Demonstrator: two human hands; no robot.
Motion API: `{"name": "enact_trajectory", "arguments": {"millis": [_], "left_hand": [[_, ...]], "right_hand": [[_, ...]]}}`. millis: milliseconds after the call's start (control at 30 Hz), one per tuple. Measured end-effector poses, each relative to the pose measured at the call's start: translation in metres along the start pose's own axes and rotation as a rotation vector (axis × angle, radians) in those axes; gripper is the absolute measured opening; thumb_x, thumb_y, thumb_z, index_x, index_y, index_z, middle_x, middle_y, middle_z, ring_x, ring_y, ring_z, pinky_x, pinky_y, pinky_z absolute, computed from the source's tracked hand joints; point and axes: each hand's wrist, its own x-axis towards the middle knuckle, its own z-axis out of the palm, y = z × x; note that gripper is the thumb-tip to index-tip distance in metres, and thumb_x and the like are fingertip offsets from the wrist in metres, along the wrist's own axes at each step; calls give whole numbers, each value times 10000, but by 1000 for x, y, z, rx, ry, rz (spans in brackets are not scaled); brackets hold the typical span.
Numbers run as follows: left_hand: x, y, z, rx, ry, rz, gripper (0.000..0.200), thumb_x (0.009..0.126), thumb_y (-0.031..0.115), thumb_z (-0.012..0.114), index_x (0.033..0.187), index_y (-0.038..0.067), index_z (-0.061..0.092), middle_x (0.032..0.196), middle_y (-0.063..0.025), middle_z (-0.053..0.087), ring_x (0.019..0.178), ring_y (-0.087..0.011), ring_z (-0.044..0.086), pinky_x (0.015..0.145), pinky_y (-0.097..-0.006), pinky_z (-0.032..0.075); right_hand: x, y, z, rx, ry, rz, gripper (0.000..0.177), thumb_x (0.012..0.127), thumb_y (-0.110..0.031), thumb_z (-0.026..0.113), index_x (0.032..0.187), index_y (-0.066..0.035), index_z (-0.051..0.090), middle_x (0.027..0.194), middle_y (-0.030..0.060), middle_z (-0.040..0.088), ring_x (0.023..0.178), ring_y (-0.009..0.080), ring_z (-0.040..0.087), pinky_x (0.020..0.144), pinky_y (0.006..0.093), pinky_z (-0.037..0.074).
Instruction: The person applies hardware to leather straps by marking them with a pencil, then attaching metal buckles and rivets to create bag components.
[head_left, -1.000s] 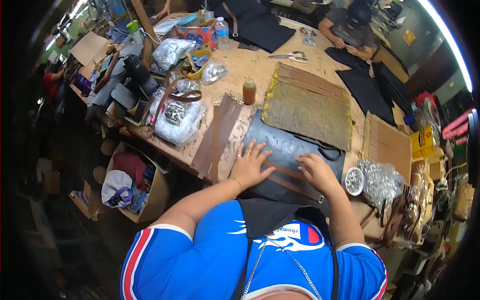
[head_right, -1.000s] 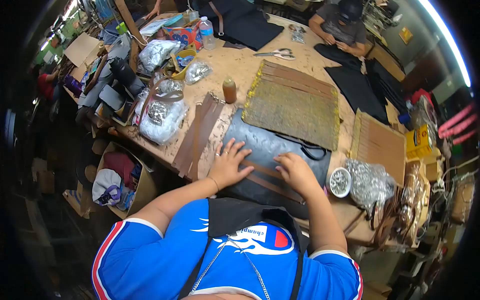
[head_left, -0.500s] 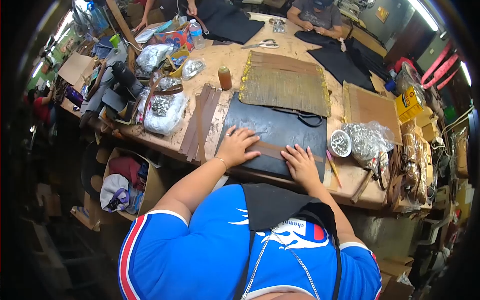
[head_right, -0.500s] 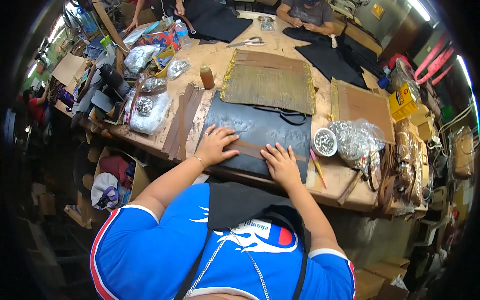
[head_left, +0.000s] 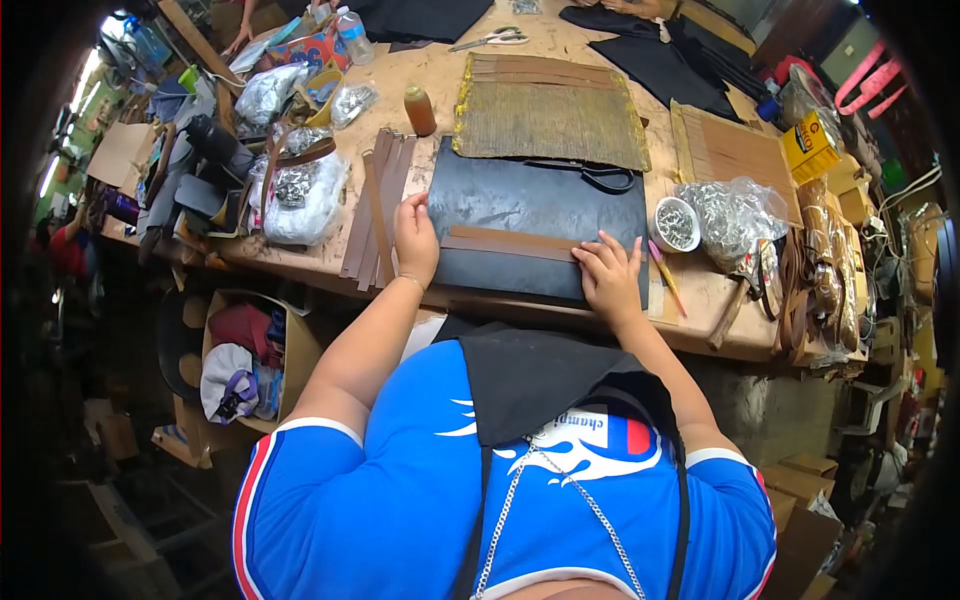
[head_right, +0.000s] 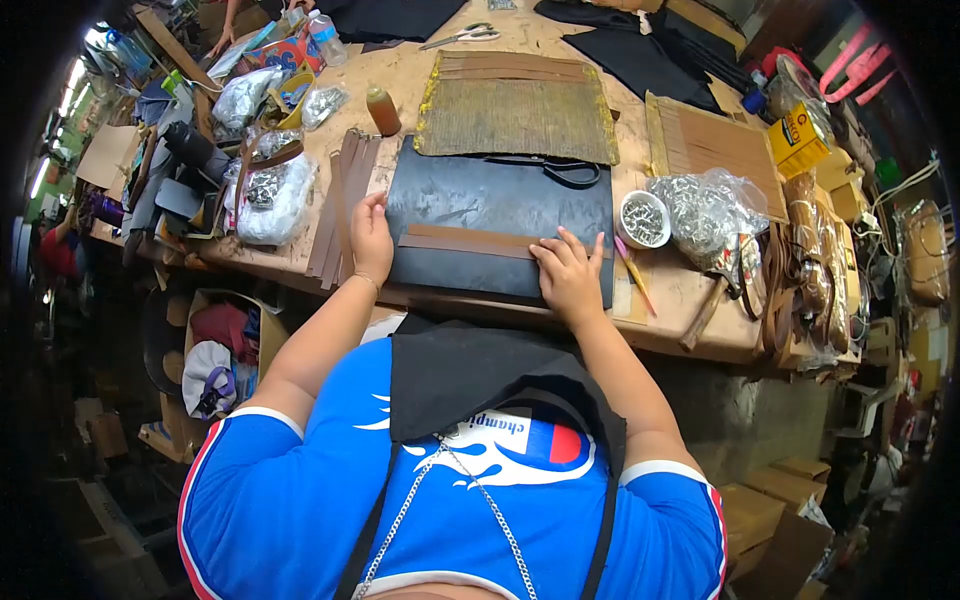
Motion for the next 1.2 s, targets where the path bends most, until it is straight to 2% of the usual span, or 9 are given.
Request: {"name": "enact_trajectory", "arguments": {"millis": [167,233,267,367,633,833,967,1100,1200], "left_hand": [[-2,36,-5,212,-392,140,224,959,215,682,1152,111,725,1214,-85,664,1105,-305,619,991,-409,471],[-9,46,-4,388,-383,382,251,919,229,735,1142,114,742,1208,-74,667,1123,-298,596,966,-406,478],[-9,46,-3,392,-416,402,251,910,236,742,1136,127,749,1214,-57,669,1157,-289,581,976,-409,476],[-9,47,-2,436,-463,436,226,909,244,742,1108,139,760,1182,-51,669,1127,-292,590,961,-417,480],[12,42,-2,394,-671,380,223,850,181,796,1053,100,755,1040,-92,678,1025,-324,617,901,-425,504],[36,40,-2,383,-931,80,182,874,128,768,1042,67,733,1055,-124,663,1050,-331,625,938,-402,505],[50,46,-5,398,-848,-28,136,883,149,749,997,78,726,1015,-107,679,1046,-334,641,906,-409,524],[31,53,2,688,-492,341,221,889,184,740,1106,156,708,1130,-47,667,1169,-289,600,973,-491,461],[11,68,8,550,-573,410,240,904,210,729,1137,160,698,1180,-50,663,1189,-291,584,997,-492,428]], "right_hand": [[9,11,-10,94,3,56,287,917,-95,658,1177,-198,722,1137,-5,703,1267,255,599,1177,707,223],[13,27,-23,152,169,131,245,929,-66,661,1154,-136,727,1071,63,713,1141,289,655,1097,596,406],[20,37,-30,274,263,131,236,921,0,644,1130,-70,727,1001,132,714,1010,328,679,938,464,520],[18,54,-52,352,265,255,205,943,46,617,1105,-16,727,961,147,715,933,294,695,848,367,534],[-6,67,-47,142,-11,206,140,885,-43,651,998,-80,726,938,130,664,938,342,650,827,446,539],[-12,62,-43,224,-7,160,173,863,-153,746,1025,-93,741,953,110,657,960,347,637,848,453,527],[-14,60,-41,229,-52,150,233,846,-173,775,1060,-86,744,976,110,645,1000,345,621,876,450,513],[-16,64,-45,256,-3,231,228,853,-159,773,1064,-79,740,1008,113,657,1035,349,632,886,443,522],[-19,74,-43,283,30,261,233,855,-156,775,1069,-74,735,1034,113,665,1064,352,636,896,436,528]]}}
